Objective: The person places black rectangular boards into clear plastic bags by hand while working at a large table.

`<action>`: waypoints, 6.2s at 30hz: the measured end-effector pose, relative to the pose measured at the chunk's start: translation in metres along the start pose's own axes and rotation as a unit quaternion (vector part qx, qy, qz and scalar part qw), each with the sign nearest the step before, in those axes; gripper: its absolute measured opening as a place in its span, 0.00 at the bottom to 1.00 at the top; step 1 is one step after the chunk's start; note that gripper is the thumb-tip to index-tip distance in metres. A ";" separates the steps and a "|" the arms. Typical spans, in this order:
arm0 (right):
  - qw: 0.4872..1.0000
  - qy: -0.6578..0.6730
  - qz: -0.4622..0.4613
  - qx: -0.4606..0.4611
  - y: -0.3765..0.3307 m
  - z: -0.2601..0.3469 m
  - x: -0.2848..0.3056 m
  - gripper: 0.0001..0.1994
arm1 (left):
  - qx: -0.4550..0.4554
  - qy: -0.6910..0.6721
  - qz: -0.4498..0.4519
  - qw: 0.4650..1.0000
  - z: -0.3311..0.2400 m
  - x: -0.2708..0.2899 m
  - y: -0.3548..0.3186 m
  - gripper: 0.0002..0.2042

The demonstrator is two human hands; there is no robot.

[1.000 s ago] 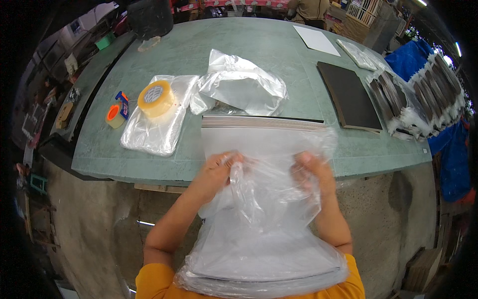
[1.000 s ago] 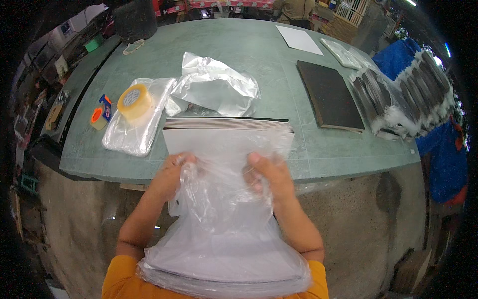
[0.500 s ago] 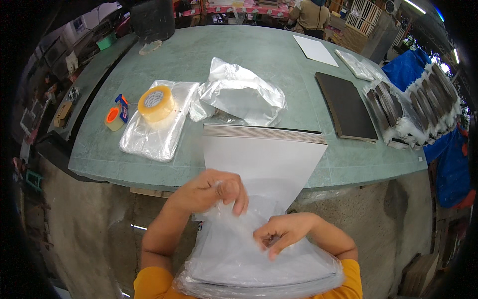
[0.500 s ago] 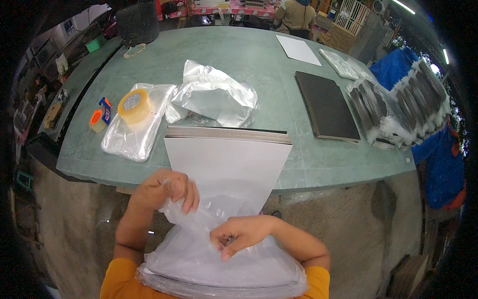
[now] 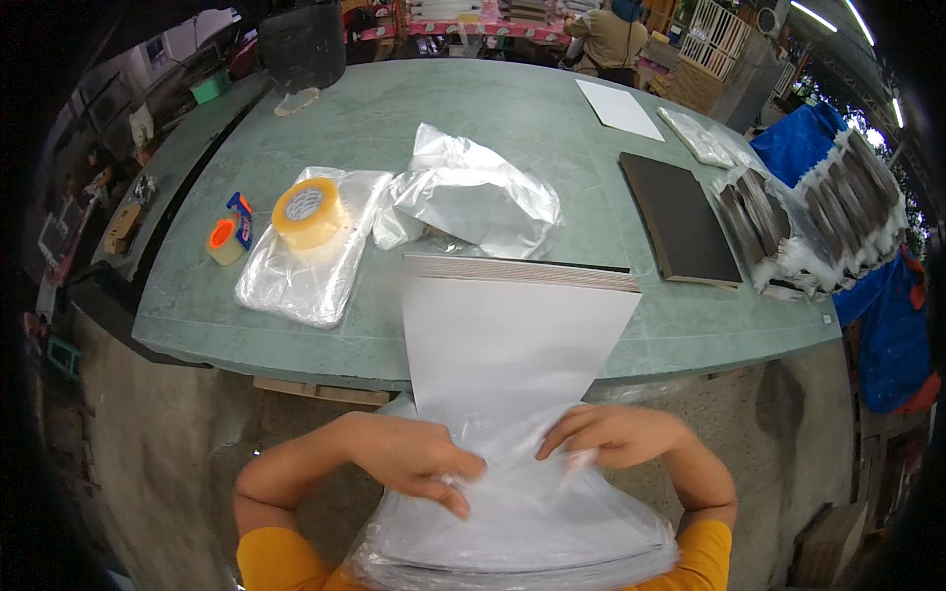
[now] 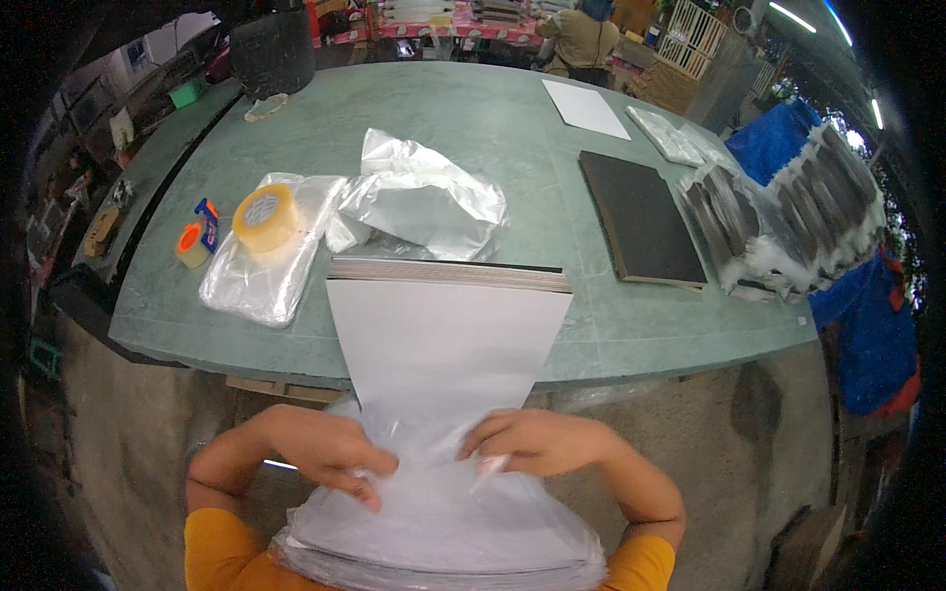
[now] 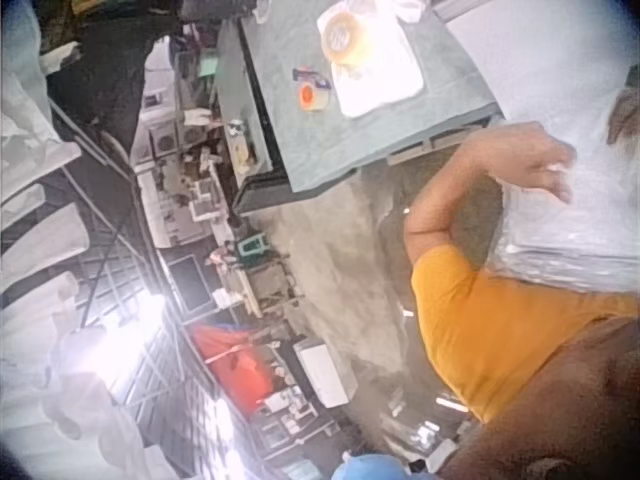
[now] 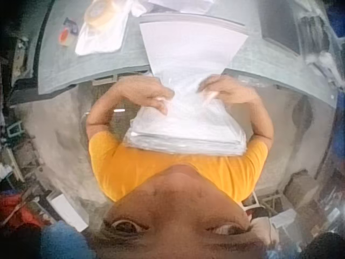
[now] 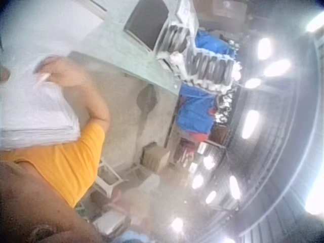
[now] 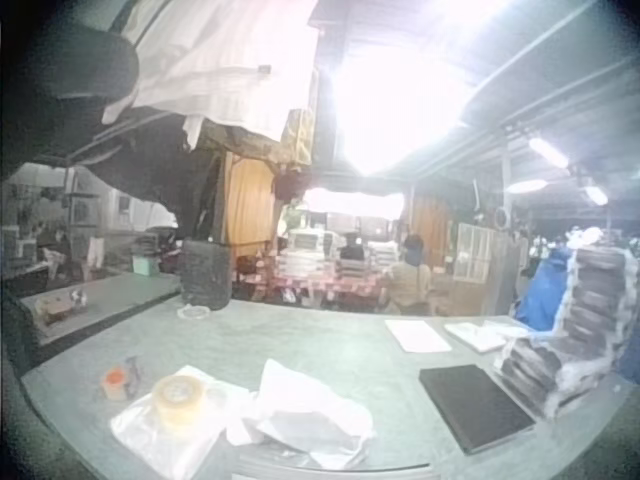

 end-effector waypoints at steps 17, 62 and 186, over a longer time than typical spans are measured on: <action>0.771 -0.536 0.250 -0.237 -0.028 -0.027 -0.016 0.12 | 0.181 0.401 -0.099 0.892 0.103 -0.042 -0.001 0.12; 0.840 0.401 -0.311 -0.191 -0.069 -0.033 0.003 0.17 | -0.013 -0.309 -0.361 0.880 0.040 0.013 -0.051 0.10; 0.857 -0.335 -0.253 -0.299 -0.012 -0.019 0.056 0.10 | 0.069 0.255 -0.155 0.952 0.083 -0.044 -0.005 0.05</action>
Point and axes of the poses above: each hand's wrist, its own y-axis towards the middle knuckle, its own x-axis out of the back of the hand, z = x × y, the point moved 5 cm from there along y, towards the middle knuckle, and after that the axes turned 12 degrees about -z, right-handed, at the moved point
